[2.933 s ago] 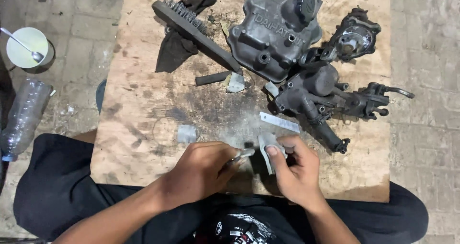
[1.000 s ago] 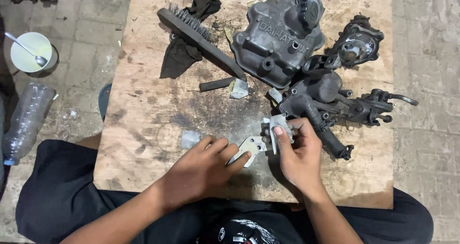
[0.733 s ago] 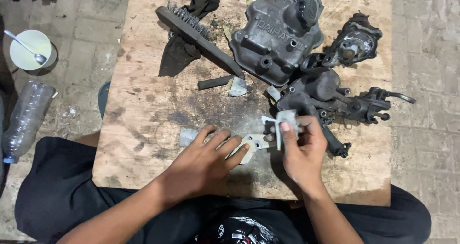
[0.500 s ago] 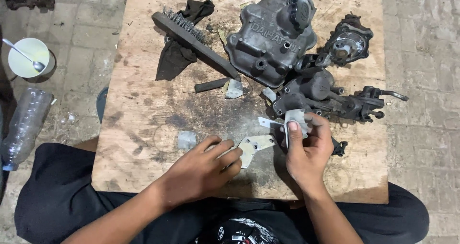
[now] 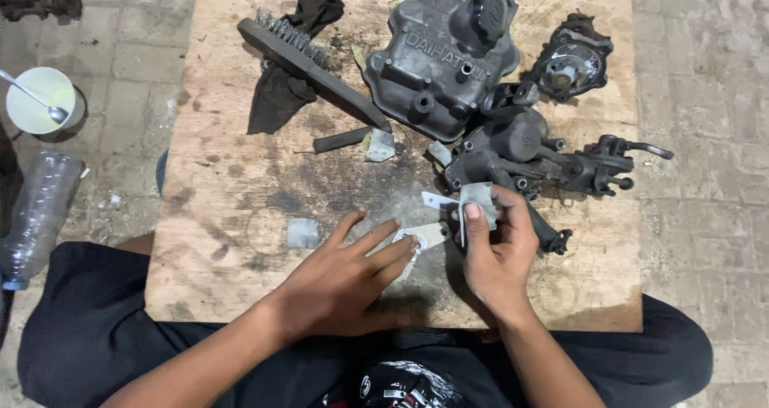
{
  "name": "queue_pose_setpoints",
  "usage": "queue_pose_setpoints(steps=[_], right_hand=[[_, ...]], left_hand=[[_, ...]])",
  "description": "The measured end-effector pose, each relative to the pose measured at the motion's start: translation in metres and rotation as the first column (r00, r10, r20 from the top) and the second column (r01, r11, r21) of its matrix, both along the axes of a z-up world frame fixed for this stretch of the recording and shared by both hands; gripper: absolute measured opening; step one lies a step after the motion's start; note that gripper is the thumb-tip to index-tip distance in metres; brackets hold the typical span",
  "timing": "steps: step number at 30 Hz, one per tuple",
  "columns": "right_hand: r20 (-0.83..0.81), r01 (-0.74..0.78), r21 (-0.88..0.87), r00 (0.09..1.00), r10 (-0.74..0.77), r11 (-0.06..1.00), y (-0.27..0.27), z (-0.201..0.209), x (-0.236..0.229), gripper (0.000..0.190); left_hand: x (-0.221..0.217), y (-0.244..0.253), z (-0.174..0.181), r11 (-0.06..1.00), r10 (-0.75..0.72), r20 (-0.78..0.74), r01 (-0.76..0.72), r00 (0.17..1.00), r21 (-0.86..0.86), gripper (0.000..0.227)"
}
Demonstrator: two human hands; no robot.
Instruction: The person smooths a small metal part using a sanding block, repeatedly rubbing the surface and edges. They flip the part to work on different sides and occasionally inspect the surface by hand.
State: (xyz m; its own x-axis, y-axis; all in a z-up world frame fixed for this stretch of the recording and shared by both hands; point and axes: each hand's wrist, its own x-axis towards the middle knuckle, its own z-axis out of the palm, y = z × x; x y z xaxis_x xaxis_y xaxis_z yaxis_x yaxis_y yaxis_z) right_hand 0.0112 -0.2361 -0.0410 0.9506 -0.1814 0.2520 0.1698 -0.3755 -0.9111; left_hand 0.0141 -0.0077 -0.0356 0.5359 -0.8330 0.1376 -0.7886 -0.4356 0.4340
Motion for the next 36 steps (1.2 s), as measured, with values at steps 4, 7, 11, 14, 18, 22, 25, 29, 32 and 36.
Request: queue_pose_setpoints(steps=[4, 7, 11, 14, 18, 22, 25, 29, 32, 36], right_hand=[[-0.032, -0.022, 0.074, 0.999, 0.024, 0.997, 0.001, 0.0, 0.0, 0.024], [-0.038, -0.008, 0.034, 0.999, 0.009, 0.999, 0.002, -0.001, -0.002, 0.024], [0.013, 0.002, -0.021, 1.0, -0.002, 1.0, 0.0, -0.003, -0.001, 0.024], [0.017, -0.001, -0.015, 1.0, 0.001, 1.0, 0.001, -0.003, -0.001, 0.023], [-0.014, -0.01, 0.015, 1.0, 0.01, 1.0, 0.003, -0.001, -0.003, 0.023], [0.014, 0.005, 0.031, 1.0, -0.005, 1.0, 0.002, -0.001, -0.002, 0.021], [0.033, -0.004, -0.002, 0.999, 0.004, 1.0, 0.001, 0.003, -0.002, 0.019], [0.254, 0.011, -0.357, 0.963, 0.085, 0.934, -0.001, 0.008, 0.001, 0.012], [0.299, 0.024, -0.559, 0.938, 0.175, 0.829, 0.002, -0.003, 0.001, 0.006], [0.18, -0.003, -0.676, 0.969, 0.169, 0.737, 0.01, 0.009, -0.006, 0.006]], left_hand=[[0.005, -0.013, 0.003, 1.0, 0.008, 0.037, -0.008, 0.999, -0.001, 0.077], [0.006, -0.019, 0.001, 0.999, 0.026, 0.078, -0.023, 0.997, -0.042, 0.073], [0.007, -0.021, -0.013, 0.999, 0.045, 0.086, -0.044, 0.995, -0.024, 0.072], [0.007, -0.027, -0.016, 0.999, 0.034, 0.06, -0.033, 0.998, -0.027, 0.077], [0.005, -0.028, -0.015, 0.996, 0.035, 0.082, -0.027, 0.996, -0.089, 0.071], [0.004, -0.023, -0.011, 0.995, 0.068, 0.136, -0.057, 0.988, -0.081, 0.068], [0.001, -0.023, -0.014, 0.992, 0.121, 0.123, -0.118, 0.985, -0.033, 0.062], [-0.001, -0.017, -0.017, 0.987, 0.153, 0.098, -0.156, 0.983, 0.024, 0.066], [0.0, -0.01, -0.015, 0.985, 0.159, 0.107, -0.164, 0.982, 0.047, 0.063], [0.0, -0.004, -0.008, 0.985, 0.143, 0.033, -0.145, 0.989, 0.092, 0.072]])
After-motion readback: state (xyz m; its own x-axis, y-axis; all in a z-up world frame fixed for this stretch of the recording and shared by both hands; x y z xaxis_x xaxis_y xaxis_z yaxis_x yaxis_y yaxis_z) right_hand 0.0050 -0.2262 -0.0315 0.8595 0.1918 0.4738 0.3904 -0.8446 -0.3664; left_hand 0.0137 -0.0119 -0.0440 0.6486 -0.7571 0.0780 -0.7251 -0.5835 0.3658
